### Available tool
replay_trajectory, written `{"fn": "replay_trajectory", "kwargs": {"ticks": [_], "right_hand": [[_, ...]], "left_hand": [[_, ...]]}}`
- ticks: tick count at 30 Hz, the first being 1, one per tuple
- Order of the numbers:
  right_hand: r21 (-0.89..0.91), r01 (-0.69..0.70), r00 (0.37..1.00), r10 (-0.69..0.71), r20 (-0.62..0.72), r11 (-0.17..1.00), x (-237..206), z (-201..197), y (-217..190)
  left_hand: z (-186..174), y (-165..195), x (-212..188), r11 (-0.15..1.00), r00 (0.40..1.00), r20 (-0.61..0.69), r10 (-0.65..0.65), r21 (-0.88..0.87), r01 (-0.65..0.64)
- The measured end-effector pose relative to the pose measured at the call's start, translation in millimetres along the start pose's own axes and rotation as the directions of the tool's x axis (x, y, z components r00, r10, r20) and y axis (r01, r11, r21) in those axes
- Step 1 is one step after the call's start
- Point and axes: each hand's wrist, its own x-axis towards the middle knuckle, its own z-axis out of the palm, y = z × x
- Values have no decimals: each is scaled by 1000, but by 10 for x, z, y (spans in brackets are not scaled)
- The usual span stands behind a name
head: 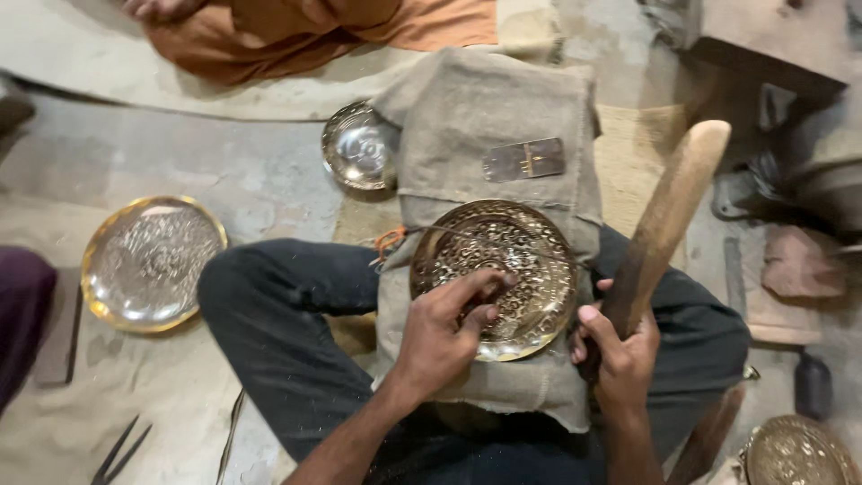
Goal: The person sits on the floor and uses a chisel and hammer to engrave a decorative pattern into a brass plate resting on a cushion. They repeatedly strike the chisel to create fine indentations in the metal surface.
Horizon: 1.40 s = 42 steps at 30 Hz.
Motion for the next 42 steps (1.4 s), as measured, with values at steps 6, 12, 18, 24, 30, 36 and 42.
{"fn": "replay_trajectory", "kwargs": {"ticks": [6, 12, 18, 24, 30, 36, 42], "right_hand": [[9, 36, 999, -36, -2, 999, -6, -34, 16], [8, 83, 996, -83, 35, 997, -41, -19, 16], [19, 67, 997, -67, 42, 998, -17, -51, -7], [13, 55, 995, -56, 86, 998, 35, -62, 51], [-22, 141, 989, -139, 53, 990, 53, -3, 123], [8, 163, 986, -163, 25, 987, 24, 0, 126], [19, 136, 991, -136, 19, 991, 15, -11, 141]], "left_hand": [[64, -110, -35, 998, 998, -38, 55, 29, -54], [117, -187, -124, 996, 997, -29, -68, 59, 70], [115, -202, -112, 978, 988, -157, -9, -206, -23], [111, -270, -85, 951, 990, -131, -54, -308, 11], [148, -251, -50, 971, 986, -163, -22, -238, -18], [120, -178, -82, 973, 991, -132, 12, -225, -42], [70, -147, -6, 982, 994, 35, -107, -153, 111]]}}
